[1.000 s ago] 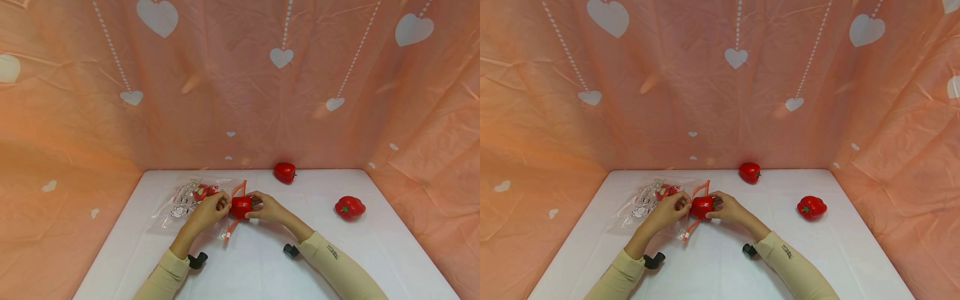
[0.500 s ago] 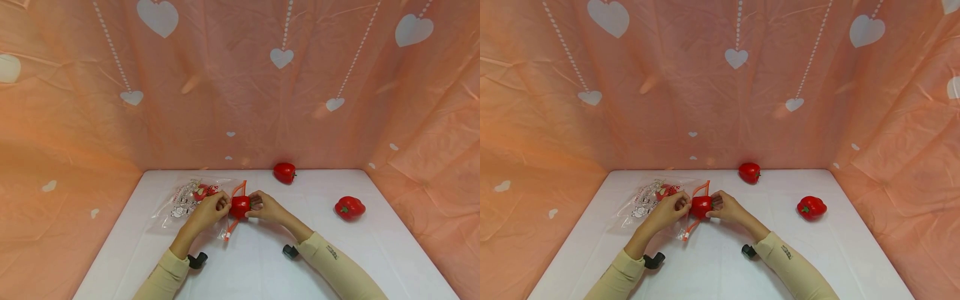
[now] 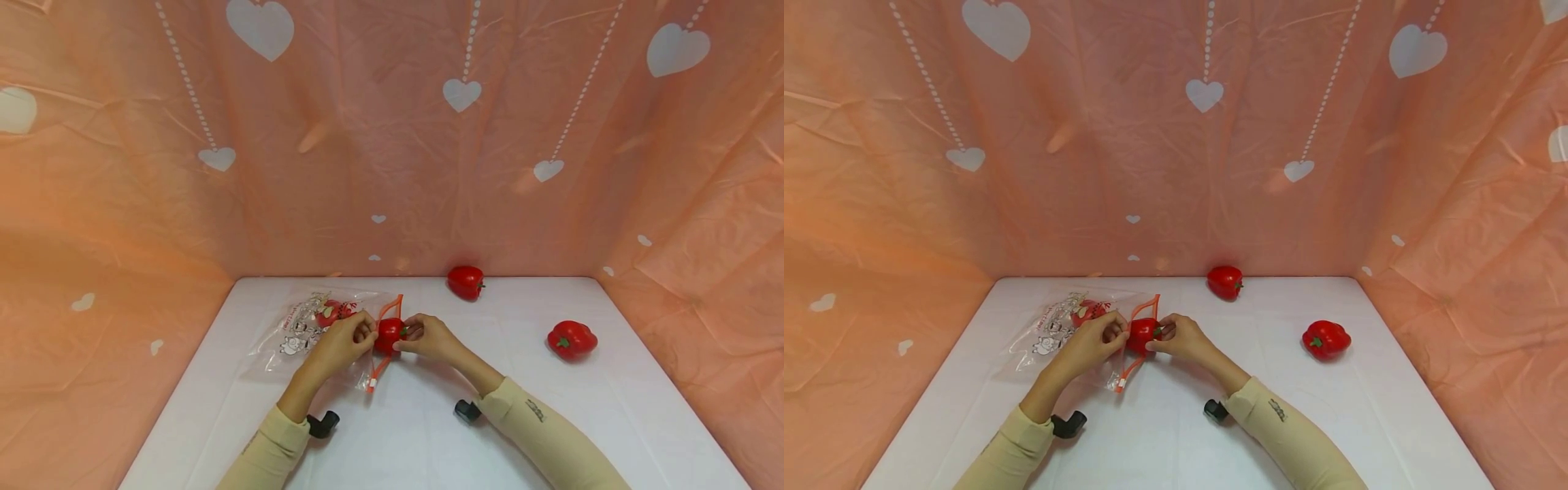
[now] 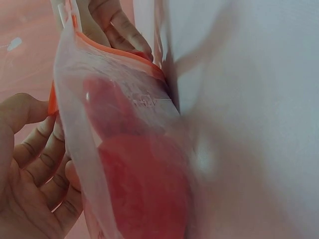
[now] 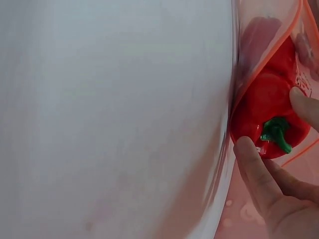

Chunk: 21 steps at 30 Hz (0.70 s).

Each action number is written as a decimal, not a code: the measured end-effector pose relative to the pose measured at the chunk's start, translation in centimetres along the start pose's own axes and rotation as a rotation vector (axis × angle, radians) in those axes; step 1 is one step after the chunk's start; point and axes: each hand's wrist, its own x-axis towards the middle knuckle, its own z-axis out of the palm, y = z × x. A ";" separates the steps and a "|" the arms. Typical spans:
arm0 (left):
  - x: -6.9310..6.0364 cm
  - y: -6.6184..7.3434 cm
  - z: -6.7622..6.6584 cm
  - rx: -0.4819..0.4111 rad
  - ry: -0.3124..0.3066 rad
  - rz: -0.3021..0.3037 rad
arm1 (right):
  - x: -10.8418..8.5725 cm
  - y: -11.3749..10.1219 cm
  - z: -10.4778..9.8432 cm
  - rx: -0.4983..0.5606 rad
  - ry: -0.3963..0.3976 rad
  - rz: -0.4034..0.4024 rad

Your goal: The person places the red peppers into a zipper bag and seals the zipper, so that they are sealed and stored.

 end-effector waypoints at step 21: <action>0.1 0.0 0.0 0.015 -0.007 0.028 | 0.3 -0.1 0.9 0.108 -0.011 -0.041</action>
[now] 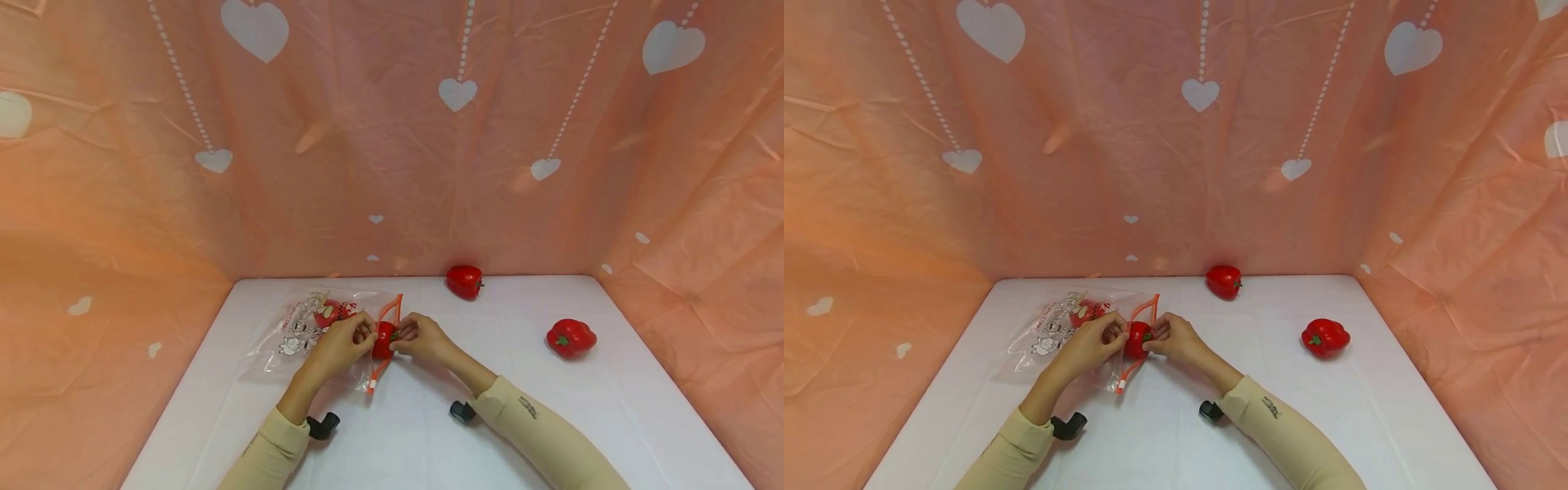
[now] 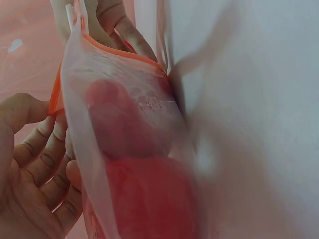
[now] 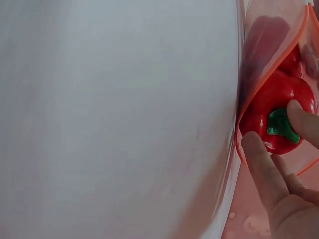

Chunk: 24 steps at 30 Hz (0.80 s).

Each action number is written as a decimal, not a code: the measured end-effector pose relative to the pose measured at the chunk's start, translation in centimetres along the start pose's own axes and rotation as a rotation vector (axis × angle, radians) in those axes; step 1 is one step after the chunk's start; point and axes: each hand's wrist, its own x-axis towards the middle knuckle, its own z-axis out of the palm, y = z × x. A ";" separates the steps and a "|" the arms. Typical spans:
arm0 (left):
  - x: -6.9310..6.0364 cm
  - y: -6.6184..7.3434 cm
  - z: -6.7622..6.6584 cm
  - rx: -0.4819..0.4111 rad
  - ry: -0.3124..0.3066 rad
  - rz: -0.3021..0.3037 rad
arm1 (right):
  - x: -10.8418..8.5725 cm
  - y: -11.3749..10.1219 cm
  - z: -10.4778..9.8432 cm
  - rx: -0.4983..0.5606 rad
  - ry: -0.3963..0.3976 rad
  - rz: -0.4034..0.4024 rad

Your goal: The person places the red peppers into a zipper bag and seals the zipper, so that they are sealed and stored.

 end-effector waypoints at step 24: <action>0.0 0.1 -0.3 -0.021 -0.022 -0.013 | 1.1 -0.6 1.4 0.097 0.007 0.064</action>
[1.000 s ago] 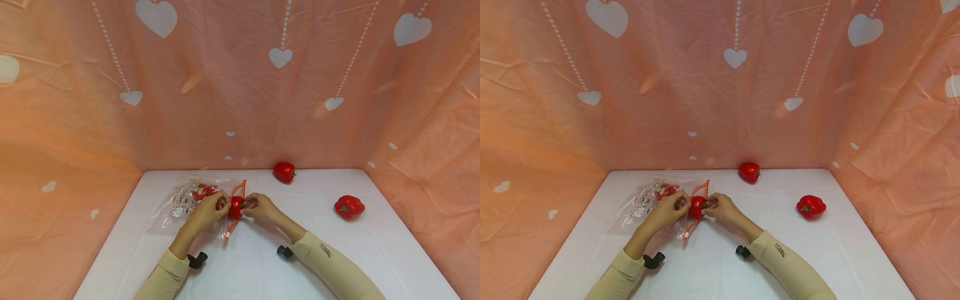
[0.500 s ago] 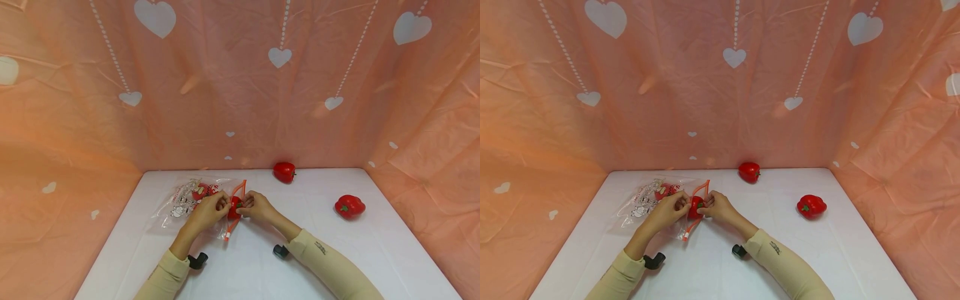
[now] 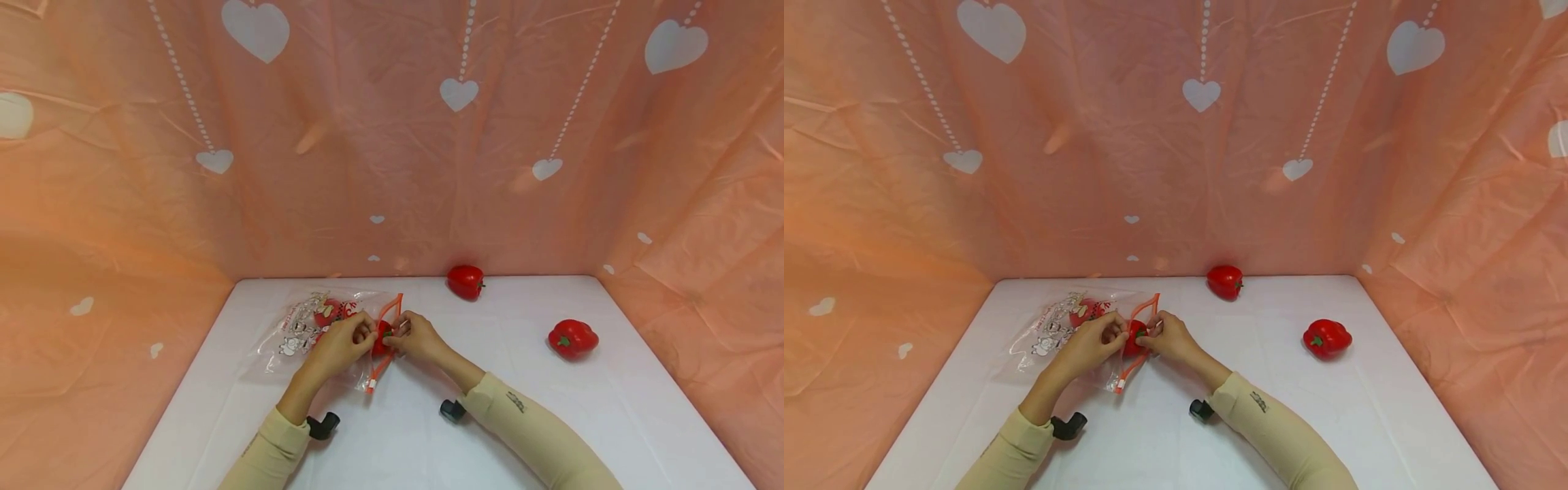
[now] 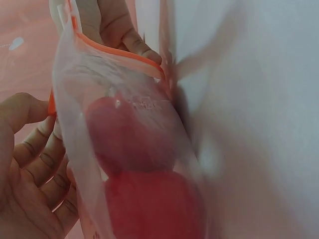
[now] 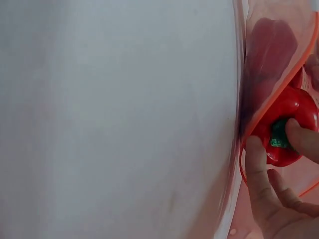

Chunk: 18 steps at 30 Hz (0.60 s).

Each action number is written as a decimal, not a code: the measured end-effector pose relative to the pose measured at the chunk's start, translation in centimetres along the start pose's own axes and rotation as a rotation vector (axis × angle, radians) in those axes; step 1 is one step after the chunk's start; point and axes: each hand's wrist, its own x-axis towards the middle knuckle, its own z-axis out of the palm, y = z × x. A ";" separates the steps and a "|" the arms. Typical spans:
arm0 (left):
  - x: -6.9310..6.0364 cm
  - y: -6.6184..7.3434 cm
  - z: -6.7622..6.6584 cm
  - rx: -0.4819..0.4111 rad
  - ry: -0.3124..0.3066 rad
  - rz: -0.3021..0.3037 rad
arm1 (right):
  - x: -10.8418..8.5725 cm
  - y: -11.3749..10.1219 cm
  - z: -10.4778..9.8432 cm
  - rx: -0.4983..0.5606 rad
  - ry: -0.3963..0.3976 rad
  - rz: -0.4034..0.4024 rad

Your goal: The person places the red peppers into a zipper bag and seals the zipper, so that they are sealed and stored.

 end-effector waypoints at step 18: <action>0.0 0.0 -0.1 0.024 0.018 0.002 | 0.3 -0.5 0.7 -0.058 -0.008 -0.065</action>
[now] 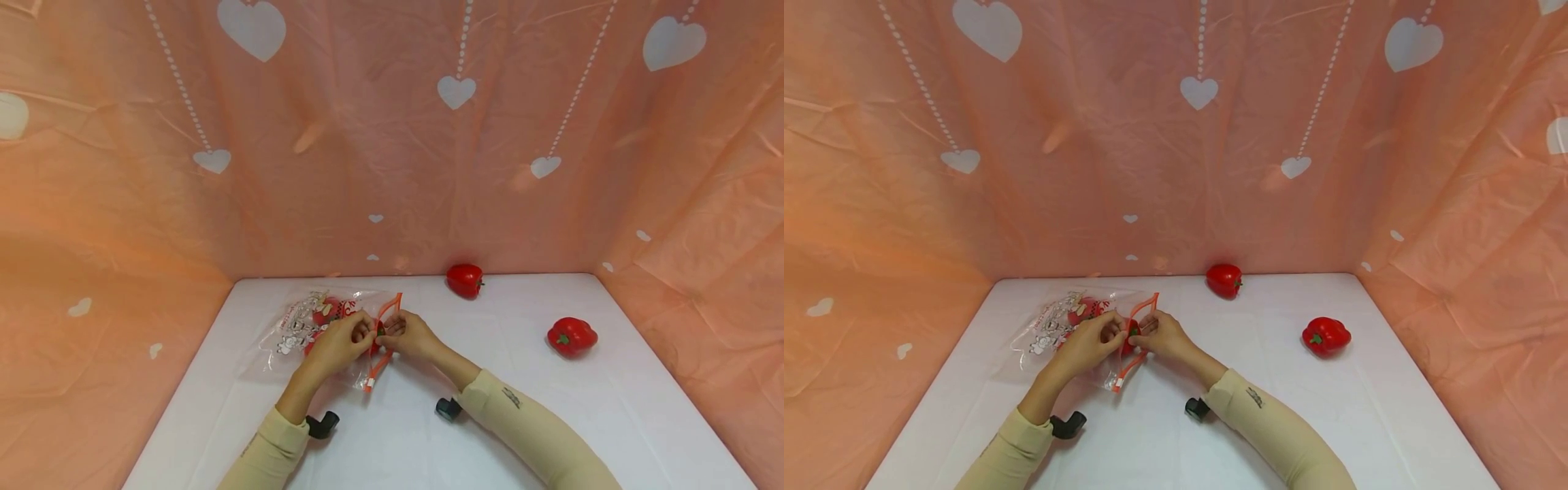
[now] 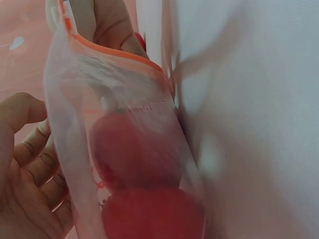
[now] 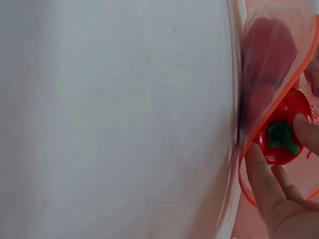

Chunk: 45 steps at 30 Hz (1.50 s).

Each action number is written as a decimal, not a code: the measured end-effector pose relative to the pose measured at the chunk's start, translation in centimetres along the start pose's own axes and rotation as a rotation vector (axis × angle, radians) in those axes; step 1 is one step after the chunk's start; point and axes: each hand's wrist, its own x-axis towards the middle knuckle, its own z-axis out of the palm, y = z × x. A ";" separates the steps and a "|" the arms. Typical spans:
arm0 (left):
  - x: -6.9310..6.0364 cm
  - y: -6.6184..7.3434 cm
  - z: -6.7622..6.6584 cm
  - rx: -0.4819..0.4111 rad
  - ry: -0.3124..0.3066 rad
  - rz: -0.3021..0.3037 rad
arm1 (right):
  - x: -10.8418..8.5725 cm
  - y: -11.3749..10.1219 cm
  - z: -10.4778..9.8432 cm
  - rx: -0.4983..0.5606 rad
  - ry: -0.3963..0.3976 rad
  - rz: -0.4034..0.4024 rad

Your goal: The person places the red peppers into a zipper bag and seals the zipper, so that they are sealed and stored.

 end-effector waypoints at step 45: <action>0.2 -0.2 0.2 0.008 -0.009 0.018 | -2.5 1.9 -6.4 -0.059 0.146 -0.080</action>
